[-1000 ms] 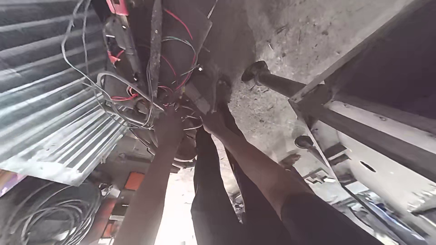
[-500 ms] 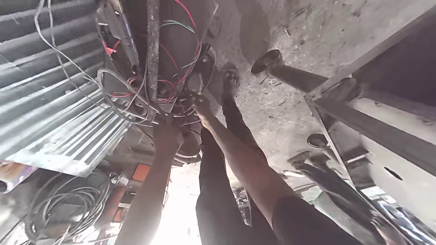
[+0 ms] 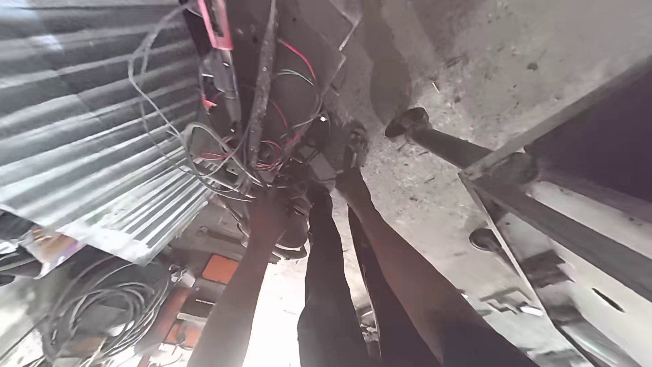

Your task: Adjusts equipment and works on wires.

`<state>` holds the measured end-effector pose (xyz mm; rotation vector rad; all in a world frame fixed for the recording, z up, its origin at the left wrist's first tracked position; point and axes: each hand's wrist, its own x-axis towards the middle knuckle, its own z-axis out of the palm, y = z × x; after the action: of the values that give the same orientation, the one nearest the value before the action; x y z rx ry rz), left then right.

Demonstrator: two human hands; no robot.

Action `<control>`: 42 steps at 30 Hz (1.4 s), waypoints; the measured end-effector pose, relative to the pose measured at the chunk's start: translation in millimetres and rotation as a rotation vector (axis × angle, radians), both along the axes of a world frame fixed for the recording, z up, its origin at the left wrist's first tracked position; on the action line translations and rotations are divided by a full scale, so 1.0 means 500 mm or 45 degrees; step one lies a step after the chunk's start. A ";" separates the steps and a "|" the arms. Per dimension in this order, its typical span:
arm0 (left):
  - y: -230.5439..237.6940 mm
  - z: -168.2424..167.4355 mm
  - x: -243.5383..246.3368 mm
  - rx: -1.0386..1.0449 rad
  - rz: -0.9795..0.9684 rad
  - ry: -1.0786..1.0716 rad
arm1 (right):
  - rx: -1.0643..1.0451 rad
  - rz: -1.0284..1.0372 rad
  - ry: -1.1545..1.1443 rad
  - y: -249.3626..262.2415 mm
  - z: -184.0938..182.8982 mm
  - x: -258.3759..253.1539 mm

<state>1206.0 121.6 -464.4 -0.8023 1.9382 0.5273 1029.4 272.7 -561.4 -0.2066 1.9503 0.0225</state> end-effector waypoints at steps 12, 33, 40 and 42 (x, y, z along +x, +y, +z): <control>-0.095 0.039 0.017 -0.307 0.778 0.323 | -0.553 -0.164 -0.224 -0.179 0.170 0.034; 0.059 -0.072 0.100 0.140 0.736 0.207 | -0.576 0.170 0.597 -0.190 0.005 0.101; 0.078 -0.090 0.016 0.335 1.967 0.600 | -0.630 -0.245 -0.211 -0.114 -0.039 0.178; 0.079 -0.111 -0.001 0.135 2.081 0.498 | -0.707 -0.306 -0.238 -0.094 -0.067 0.218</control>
<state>1205.5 161.0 -519.8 -2.2466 1.1095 1.7746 1138.6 225.9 -595.0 -0.3230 1.7442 -0.6780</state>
